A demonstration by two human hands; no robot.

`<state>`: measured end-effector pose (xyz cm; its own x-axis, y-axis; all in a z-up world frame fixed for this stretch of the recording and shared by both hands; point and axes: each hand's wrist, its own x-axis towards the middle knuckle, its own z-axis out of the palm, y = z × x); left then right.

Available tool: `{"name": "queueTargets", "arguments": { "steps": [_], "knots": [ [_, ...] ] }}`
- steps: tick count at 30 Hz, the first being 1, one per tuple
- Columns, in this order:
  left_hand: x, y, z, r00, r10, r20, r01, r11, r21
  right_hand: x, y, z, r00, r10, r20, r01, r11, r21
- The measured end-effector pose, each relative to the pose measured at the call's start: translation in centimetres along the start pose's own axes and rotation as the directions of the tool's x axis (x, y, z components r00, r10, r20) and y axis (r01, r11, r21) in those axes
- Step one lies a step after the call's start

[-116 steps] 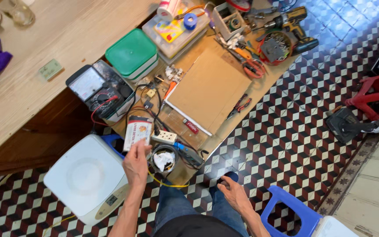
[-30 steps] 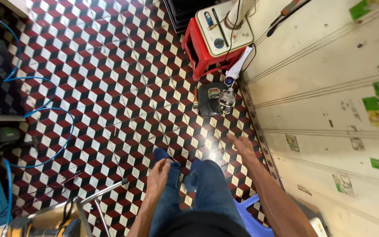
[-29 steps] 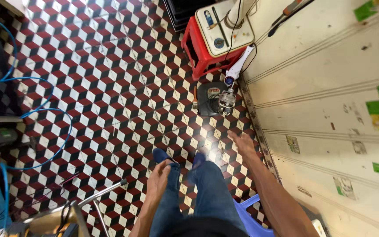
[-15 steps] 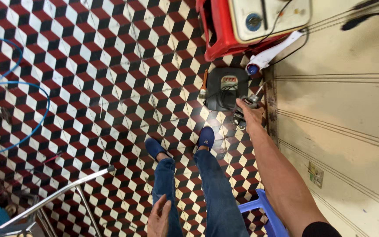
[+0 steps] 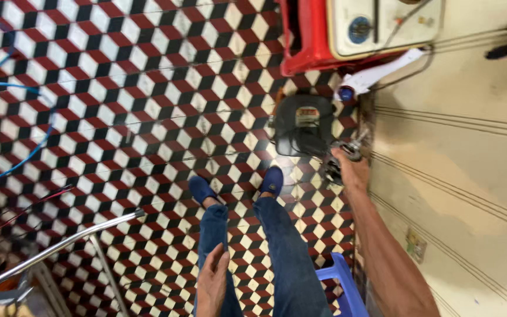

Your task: The person handles a white square appliance, turning it over to inspect the underside and pressing buttons on the control panel. They move the appliance between a workbench and a blue stool, then pick up and examine a handheld power tool before returning to the appliance.

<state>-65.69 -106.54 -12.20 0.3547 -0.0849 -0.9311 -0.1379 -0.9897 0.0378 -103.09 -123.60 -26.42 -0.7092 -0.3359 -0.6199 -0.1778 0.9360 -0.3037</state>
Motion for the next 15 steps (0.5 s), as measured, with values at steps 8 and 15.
{"name": "queueTargets", "arguments": {
  "steps": [8, 15],
  "knots": [
    [-1.2, 0.6, -0.4, 0.997, 0.063, 0.041, -0.060, 0.995, -0.078, -3.8, -0.9, -1.9, 1.000, -0.003, 0.018, 0.004, 0.999, -0.050],
    [-3.1, 0.5, 0.8, 0.936, 0.333, 0.117, -0.310, 0.934, -0.178, -12.9, -2.2, -6.4, 0.974, -0.183, 0.134, 0.215, 0.935, -0.282]
  ]
}}
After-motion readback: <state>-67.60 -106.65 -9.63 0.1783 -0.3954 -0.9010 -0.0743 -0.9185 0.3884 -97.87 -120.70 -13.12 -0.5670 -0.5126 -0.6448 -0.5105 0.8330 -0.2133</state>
